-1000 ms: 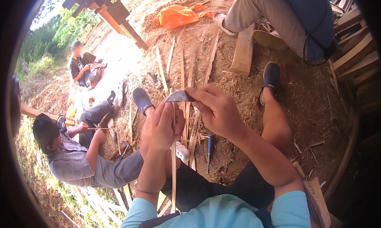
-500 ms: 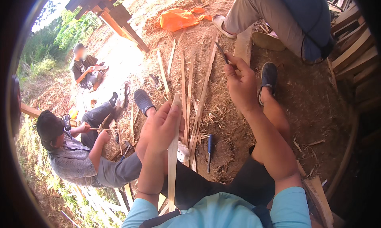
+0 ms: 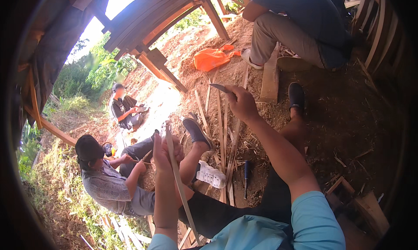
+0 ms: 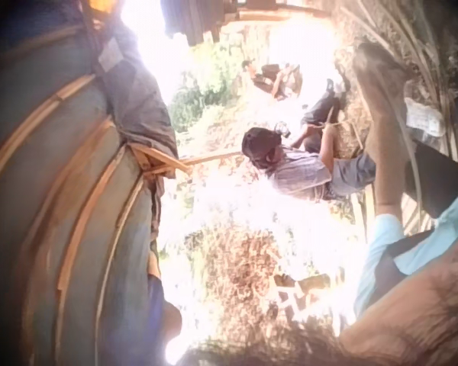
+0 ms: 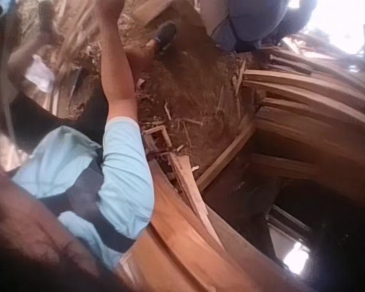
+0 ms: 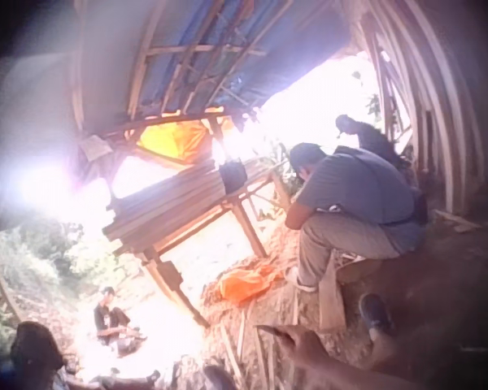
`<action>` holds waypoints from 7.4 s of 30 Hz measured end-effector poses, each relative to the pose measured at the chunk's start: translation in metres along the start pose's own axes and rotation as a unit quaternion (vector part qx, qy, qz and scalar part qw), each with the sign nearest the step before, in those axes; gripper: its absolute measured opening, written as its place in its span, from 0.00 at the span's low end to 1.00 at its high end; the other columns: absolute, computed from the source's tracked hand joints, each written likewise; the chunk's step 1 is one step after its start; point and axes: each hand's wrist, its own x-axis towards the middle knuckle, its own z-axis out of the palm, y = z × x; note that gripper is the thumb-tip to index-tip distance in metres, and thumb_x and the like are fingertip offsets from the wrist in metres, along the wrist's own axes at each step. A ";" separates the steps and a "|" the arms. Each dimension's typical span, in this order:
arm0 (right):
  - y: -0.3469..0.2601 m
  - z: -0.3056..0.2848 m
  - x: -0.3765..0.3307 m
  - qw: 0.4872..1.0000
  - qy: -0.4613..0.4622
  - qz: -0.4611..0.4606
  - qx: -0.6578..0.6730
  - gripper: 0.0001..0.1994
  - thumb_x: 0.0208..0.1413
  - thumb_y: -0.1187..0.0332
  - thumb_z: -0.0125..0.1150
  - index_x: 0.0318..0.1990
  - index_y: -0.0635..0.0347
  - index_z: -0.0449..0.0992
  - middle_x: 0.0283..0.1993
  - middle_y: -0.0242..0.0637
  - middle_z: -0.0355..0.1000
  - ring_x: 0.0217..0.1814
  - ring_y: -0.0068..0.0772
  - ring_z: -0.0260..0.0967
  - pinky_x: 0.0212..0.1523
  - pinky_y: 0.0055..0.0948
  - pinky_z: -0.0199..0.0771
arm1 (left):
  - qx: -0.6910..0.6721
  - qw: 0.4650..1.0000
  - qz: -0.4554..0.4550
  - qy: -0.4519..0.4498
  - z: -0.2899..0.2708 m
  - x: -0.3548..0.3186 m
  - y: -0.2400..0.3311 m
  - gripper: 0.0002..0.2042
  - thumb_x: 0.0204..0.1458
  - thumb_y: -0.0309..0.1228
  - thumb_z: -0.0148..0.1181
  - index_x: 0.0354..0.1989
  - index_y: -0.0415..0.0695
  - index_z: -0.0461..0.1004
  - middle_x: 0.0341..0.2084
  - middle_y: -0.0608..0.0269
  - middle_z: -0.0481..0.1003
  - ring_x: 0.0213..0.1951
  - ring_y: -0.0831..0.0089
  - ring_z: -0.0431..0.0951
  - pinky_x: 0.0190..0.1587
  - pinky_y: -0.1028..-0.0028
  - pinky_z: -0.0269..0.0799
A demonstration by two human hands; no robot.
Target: The person sits on the ground and uses a curved blade to shave thin strips from a long piece of wood. They repeatedly pull the blade along the wood to create shavings, while other people work nearby.
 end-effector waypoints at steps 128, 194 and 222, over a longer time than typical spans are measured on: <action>-0.082 -0.056 0.004 0.951 -0.216 -0.092 -0.199 0.24 0.51 0.75 0.54 0.57 0.47 0.64 0.37 0.40 0.67 0.31 0.46 0.73 0.28 0.40 0.75 | -0.017 0.981 -0.018 -0.193 0.086 0.087 -0.024 0.10 0.63 0.35 0.40 0.35 0.42 0.65 0.10 0.65 0.64 0.06 0.79 0.58 0.08 0.81 0.51; -0.077 -0.059 -0.010 0.972 -0.190 -0.074 -0.116 0.17 0.54 0.69 0.60 0.53 0.50 0.73 0.35 0.34 0.72 0.29 0.36 0.75 0.26 0.32 0.76 | 0.046 0.985 0.048 -0.158 0.080 0.069 -0.038 0.10 0.54 0.30 0.49 0.42 0.38 0.64 0.17 0.65 0.70 0.14 0.81 0.67 0.16 0.83 0.65; -0.072 -0.063 -0.010 0.972 -0.208 -0.055 -0.093 0.20 0.59 0.64 0.55 0.57 0.59 0.65 0.38 0.43 0.69 0.36 0.47 0.72 0.32 0.39 0.73 | 0.066 0.991 0.032 -0.112 0.085 0.074 -0.042 0.06 0.57 0.26 0.53 0.38 0.39 0.64 0.15 0.68 0.69 0.13 0.83 0.67 0.14 0.83 0.63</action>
